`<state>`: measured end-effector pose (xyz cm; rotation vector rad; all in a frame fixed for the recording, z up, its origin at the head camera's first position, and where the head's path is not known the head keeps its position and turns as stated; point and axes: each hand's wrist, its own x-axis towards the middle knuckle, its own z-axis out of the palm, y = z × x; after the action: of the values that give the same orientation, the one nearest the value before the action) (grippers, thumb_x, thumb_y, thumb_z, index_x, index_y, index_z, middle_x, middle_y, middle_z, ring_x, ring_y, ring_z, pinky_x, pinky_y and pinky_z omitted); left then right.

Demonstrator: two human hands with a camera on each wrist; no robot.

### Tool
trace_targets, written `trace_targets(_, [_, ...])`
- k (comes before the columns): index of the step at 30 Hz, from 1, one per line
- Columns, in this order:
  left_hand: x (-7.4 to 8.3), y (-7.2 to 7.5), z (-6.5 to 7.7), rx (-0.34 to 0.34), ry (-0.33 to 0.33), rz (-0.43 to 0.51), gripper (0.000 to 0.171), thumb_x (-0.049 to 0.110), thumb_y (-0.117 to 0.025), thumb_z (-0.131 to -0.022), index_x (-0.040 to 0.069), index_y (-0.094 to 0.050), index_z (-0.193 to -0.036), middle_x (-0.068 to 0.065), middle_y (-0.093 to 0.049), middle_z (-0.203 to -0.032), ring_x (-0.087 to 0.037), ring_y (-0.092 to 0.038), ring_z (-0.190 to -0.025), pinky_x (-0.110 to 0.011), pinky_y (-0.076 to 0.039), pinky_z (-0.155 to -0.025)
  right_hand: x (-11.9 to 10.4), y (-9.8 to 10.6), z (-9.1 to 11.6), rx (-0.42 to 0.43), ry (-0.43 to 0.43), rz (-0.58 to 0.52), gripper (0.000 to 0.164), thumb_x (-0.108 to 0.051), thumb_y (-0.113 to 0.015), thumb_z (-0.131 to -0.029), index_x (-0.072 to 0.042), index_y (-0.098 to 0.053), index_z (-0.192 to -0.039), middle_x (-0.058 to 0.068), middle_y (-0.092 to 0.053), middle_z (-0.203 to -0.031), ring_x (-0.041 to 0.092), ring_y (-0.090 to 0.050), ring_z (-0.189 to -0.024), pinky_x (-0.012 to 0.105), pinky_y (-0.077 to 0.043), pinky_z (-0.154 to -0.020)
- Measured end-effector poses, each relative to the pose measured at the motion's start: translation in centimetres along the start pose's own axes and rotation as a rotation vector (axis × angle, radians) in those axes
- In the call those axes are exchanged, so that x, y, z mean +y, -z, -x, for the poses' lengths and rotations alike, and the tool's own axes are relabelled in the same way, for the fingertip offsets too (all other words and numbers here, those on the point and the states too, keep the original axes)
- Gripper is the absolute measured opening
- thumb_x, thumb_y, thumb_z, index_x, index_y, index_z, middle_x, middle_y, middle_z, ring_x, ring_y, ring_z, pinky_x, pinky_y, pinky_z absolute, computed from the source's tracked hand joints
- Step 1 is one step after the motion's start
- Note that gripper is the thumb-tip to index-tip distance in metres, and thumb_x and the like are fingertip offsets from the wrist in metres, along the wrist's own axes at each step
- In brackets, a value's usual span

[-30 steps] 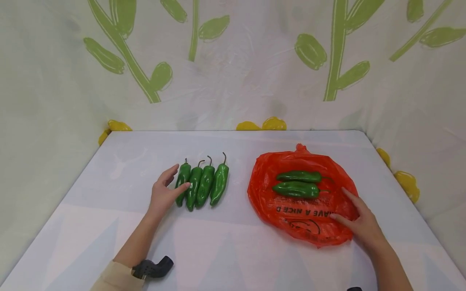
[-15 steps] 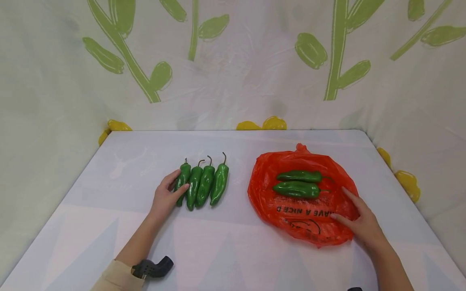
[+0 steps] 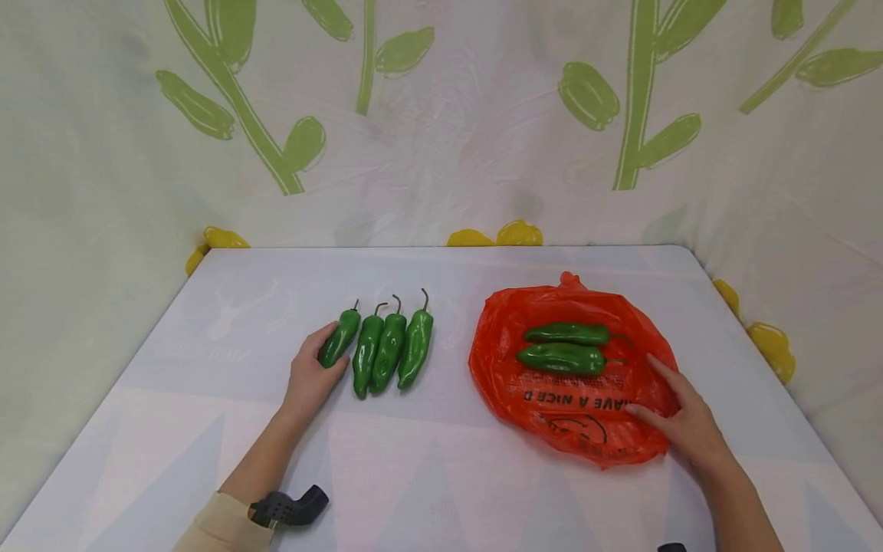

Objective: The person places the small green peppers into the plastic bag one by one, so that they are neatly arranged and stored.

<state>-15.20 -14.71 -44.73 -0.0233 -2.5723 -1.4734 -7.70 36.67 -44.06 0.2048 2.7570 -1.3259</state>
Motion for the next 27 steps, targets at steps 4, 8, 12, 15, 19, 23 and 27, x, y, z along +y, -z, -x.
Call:
trace_targets(4, [-0.1,0.1,0.1,0.021,0.016,-0.012,0.055,0.001,-0.06,-0.085,0.003,-0.045,-0.138,-0.016,-0.047,-0.137,-0.032,-0.044,-0.128,-0.046,-0.036,-0.106,0.0,-0.1,0.0,0.002,0.004,-0.003,0.09,-0.033,-0.067,-0.088,-0.022,-0.006,-0.153,0.028,-0.005,-0.154,0.051,0.0,-0.138,0.072,-0.013,-0.1])
trace_targets(8, [-0.2,0.1,0.0,0.049,0.014,-0.008,0.053,0.002,-0.061,-0.086,0.004,-0.047,-0.137,-0.016,-0.05,-0.135,-0.032,-0.045,-0.127,-0.045,-0.037,-0.105,0.1,0.0,0.1,0.005,0.008,-0.018,0.089,-0.031,-0.067,-0.088,-0.025,-0.007,-0.153,0.027,-0.004,-0.155,0.049,0.002,-0.139,0.071,-0.01,-0.101])
trace_targets(12, [-0.2,0.1,0.0,0.084,-0.001,0.008,0.052,0.001,-0.062,-0.085,0.003,-0.048,-0.136,-0.017,-0.051,-0.134,-0.032,-0.047,-0.126,-0.045,-0.038,-0.104,0.0,0.0,0.1,0.007,0.014,-0.019,0.089,-0.031,-0.067,-0.087,-0.025,-0.007,-0.153,0.027,-0.004,-0.155,0.049,0.002,-0.139,0.071,-0.009,-0.102])
trace_targets(15, [-0.1,0.1,0.0,0.106,-0.015,0.028,0.051,0.0,-0.062,-0.085,0.002,-0.05,-0.135,-0.018,-0.052,-0.133,-0.033,-0.047,-0.125,-0.046,-0.039,-0.104,0.0,0.2,0.0,0.008,0.015,0.001,0.09,-0.033,-0.067,-0.087,-0.025,-0.007,-0.153,0.028,-0.005,-0.154,0.05,0.001,-0.138,0.072,-0.011,-0.101])
trace_targets(19, [0.2,0.1,0.0,0.122,-0.016,0.056,0.051,0.0,-0.063,-0.084,0.003,-0.051,-0.134,-0.016,-0.052,-0.133,-0.032,-0.047,-0.125,-0.045,-0.039,-0.104,-0.1,0.3,0.0,0.009,0.011,0.015,0.09,-0.035,-0.067,-0.087,-0.026,-0.006,-0.153,0.029,-0.005,-0.154,0.051,0.0,-0.138,0.072,-0.014,-0.099])
trace_targets(23, [0.7,0.1,0.0,0.151,0.006,0.093,0.052,0.001,-0.064,-0.084,0.006,-0.051,-0.134,-0.014,-0.053,-0.134,-0.031,-0.047,-0.125,-0.046,-0.039,-0.104,0.1,0.2,0.0,0.005,0.011,-0.004,0.089,-0.032,-0.067,-0.088,-0.027,-0.006,-0.153,0.028,-0.004,-0.154,0.051,0.001,-0.138,0.071,-0.012,-0.101])
trace_targets(27, [1.6,0.2,0.2,0.171,0.007,0.15,0.052,0.001,-0.067,-0.083,0.008,-0.053,-0.133,-0.013,-0.054,-0.133,-0.03,-0.048,-0.124,-0.047,-0.04,-0.102,0.1,0.1,0.0,0.005,0.008,-0.008,0.089,-0.032,-0.067,-0.088,-0.028,-0.007,-0.153,0.028,-0.004,-0.154,0.05,0.001,-0.138,0.071,-0.011,-0.101])
